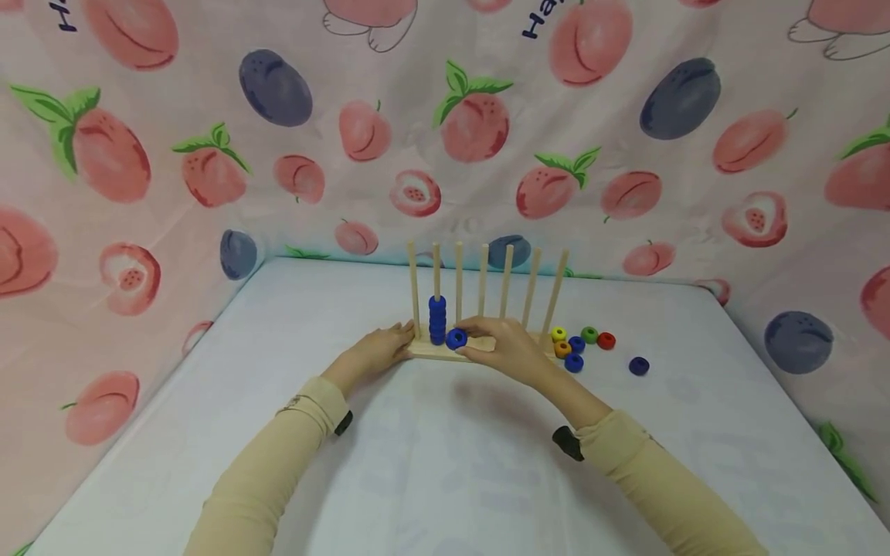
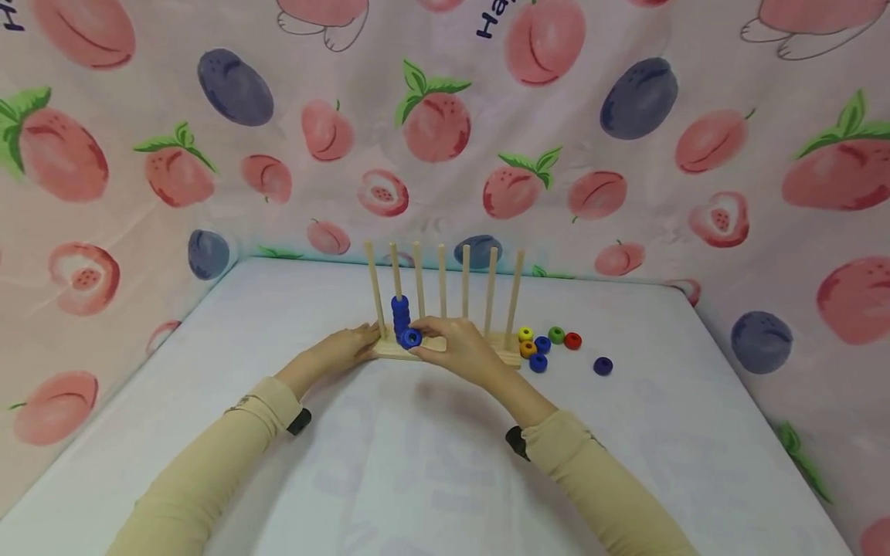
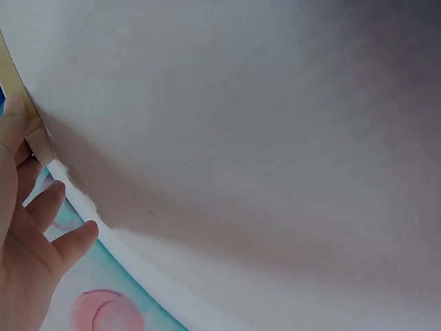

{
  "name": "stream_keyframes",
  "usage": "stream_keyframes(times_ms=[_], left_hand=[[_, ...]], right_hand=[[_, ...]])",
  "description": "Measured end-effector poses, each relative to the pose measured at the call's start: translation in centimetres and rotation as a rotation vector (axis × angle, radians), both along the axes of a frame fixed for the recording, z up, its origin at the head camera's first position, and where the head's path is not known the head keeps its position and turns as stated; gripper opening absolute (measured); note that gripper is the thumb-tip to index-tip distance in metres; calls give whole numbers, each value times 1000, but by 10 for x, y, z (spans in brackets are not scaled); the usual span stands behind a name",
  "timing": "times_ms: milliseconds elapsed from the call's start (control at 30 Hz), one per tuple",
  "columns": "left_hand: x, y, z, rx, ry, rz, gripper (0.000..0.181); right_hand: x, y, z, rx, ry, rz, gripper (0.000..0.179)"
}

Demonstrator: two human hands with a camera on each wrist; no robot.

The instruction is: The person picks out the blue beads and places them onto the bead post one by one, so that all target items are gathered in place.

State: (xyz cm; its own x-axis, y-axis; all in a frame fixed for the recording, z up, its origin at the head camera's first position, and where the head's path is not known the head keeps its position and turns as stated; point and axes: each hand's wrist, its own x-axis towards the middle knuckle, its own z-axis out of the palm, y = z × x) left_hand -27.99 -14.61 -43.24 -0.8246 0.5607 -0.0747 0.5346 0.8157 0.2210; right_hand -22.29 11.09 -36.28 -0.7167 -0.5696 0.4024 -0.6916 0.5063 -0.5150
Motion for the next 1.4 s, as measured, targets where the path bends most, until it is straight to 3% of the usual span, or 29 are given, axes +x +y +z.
stream_keyframes(times_ms=[533,733,933,1400], left_hand=[[-4,4,-2,-32,-4,17,53],[-6,6,1,-43,-4,32,55],[-6,3,4,-16,18,-5,55],[-6,3,8,-5,1,-17,56]], right_hand=[[-17,-16,14,-113,165,-97,38],[-23,-21,17,-142,210,-88,39],[-31,-27,23,-155,256,-128,38],[-45,-36,48,-193,386,-177,36]])
